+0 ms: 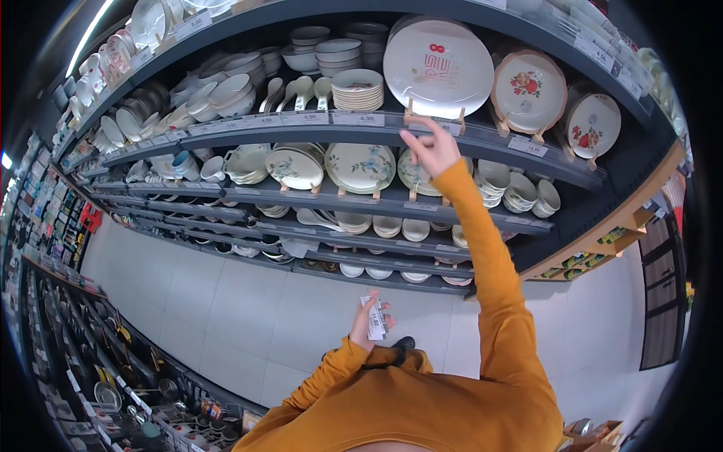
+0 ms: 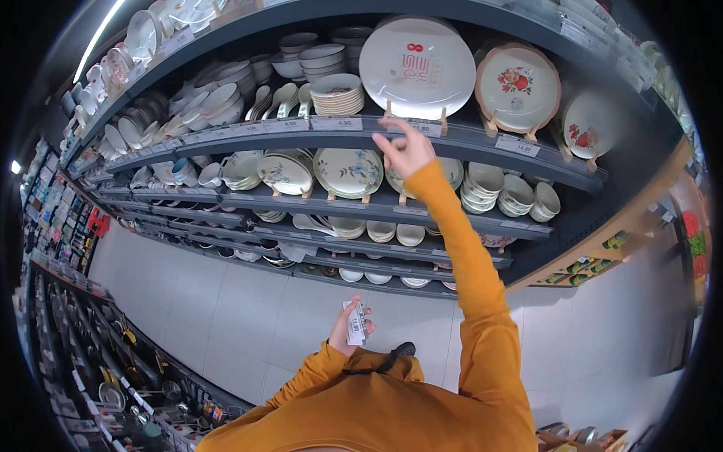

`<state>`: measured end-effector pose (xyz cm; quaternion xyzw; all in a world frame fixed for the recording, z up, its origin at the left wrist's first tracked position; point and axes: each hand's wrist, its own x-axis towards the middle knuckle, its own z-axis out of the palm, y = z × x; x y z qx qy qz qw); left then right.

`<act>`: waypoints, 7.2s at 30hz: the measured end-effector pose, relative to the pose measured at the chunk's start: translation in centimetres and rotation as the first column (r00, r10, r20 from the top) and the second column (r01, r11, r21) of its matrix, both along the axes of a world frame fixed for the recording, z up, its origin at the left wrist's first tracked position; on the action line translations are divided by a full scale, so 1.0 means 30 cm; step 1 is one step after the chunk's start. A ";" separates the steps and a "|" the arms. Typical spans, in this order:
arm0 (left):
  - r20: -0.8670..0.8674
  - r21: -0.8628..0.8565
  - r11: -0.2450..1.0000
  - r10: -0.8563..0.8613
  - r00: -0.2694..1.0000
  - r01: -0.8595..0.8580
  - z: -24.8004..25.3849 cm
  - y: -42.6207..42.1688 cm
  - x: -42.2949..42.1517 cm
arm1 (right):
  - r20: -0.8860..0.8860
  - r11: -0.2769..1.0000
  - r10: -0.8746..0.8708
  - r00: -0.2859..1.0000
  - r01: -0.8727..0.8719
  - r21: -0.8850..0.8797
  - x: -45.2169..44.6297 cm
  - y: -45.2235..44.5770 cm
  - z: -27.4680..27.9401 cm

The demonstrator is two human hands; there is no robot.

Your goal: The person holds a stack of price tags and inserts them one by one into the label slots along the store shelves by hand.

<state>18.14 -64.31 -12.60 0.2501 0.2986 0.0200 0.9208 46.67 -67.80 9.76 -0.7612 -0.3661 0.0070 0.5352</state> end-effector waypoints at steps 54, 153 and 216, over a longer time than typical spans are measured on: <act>0.201 0.039 0.992 0.113 0.973 -0.123 0.003 1.210 -0.160 | 0.053 0.790 -0.240 0.969 0.227 -0.570 -0.247 1.062 -0.818; 0.032 0.290 0.890 0.357 0.933 -0.351 -0.122 1.899 -0.441 | -0.814 0.863 0.226 0.535 -0.498 -0.088 -1.041 1.699 -0.757; 0.089 0.278 0.931 0.220 0.971 -0.237 0.032 2.611 -0.708 | 0.117 0.830 -0.040 0.992 0.098 -0.548 -0.719 2.582 -0.704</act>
